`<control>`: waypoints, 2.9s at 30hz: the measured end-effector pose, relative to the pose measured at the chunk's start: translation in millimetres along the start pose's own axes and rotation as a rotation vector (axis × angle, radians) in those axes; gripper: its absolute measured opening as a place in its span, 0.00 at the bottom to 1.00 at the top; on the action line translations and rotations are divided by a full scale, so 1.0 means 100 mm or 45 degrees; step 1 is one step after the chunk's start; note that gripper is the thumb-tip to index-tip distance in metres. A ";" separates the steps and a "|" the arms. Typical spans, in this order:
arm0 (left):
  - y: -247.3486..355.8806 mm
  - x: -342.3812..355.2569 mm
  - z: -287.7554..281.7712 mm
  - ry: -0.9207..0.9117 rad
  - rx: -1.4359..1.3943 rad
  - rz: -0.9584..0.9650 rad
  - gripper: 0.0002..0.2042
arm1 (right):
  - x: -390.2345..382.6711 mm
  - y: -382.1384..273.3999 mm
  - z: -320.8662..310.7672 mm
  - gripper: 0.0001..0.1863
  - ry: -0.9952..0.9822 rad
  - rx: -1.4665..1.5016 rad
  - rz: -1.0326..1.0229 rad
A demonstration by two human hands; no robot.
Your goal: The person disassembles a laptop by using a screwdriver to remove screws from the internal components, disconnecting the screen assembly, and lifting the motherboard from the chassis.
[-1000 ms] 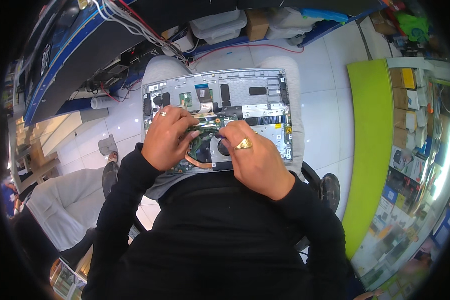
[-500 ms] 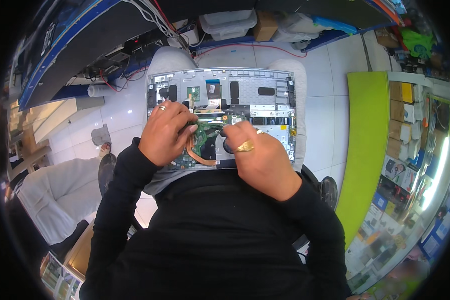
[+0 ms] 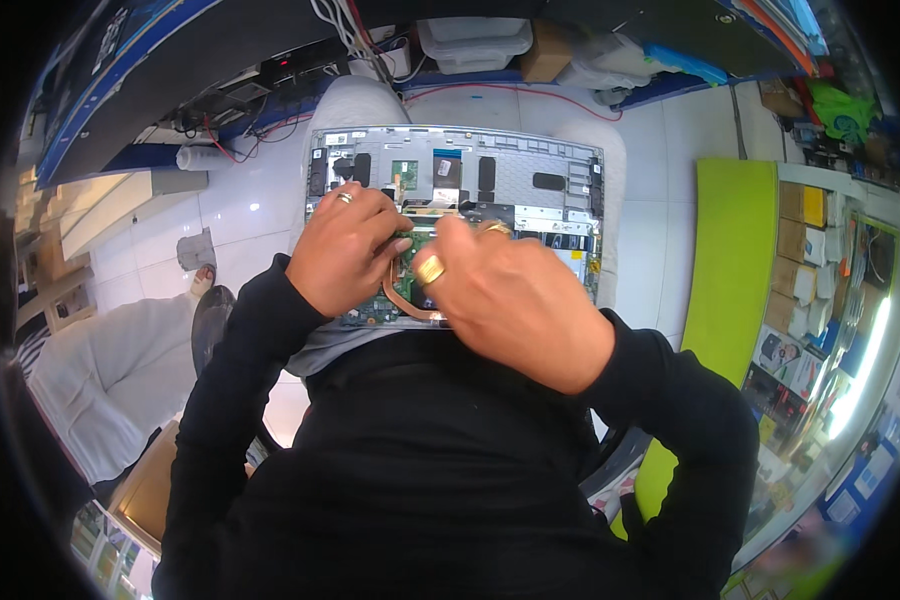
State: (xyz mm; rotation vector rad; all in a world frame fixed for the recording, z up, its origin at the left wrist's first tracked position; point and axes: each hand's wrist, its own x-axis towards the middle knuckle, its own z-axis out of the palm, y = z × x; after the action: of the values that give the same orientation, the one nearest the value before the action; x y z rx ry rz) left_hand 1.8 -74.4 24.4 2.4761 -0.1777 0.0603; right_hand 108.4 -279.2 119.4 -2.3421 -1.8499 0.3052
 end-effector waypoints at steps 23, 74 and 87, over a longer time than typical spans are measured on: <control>-0.04 0.00 0.08 0.025 -0.005 0.117 0.07 | -0.16 0.02 0.00 0.04 -0.262 0.171 0.356; 0.14 0.13 0.33 -0.043 0.148 0.352 0.10 | -0.54 0.09 0.06 0.10 0.357 0.522 0.640; 0.34 0.34 0.34 -0.258 0.662 0.510 0.11 | -0.92 0.18 0.15 0.09 0.555 0.544 0.724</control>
State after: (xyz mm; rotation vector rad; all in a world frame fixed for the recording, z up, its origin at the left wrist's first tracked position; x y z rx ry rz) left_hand 30.8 -125.6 21.0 2.9188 -0.8366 0.0261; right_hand 101.3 -373.0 107.6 -2.3260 -0.8141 0.1965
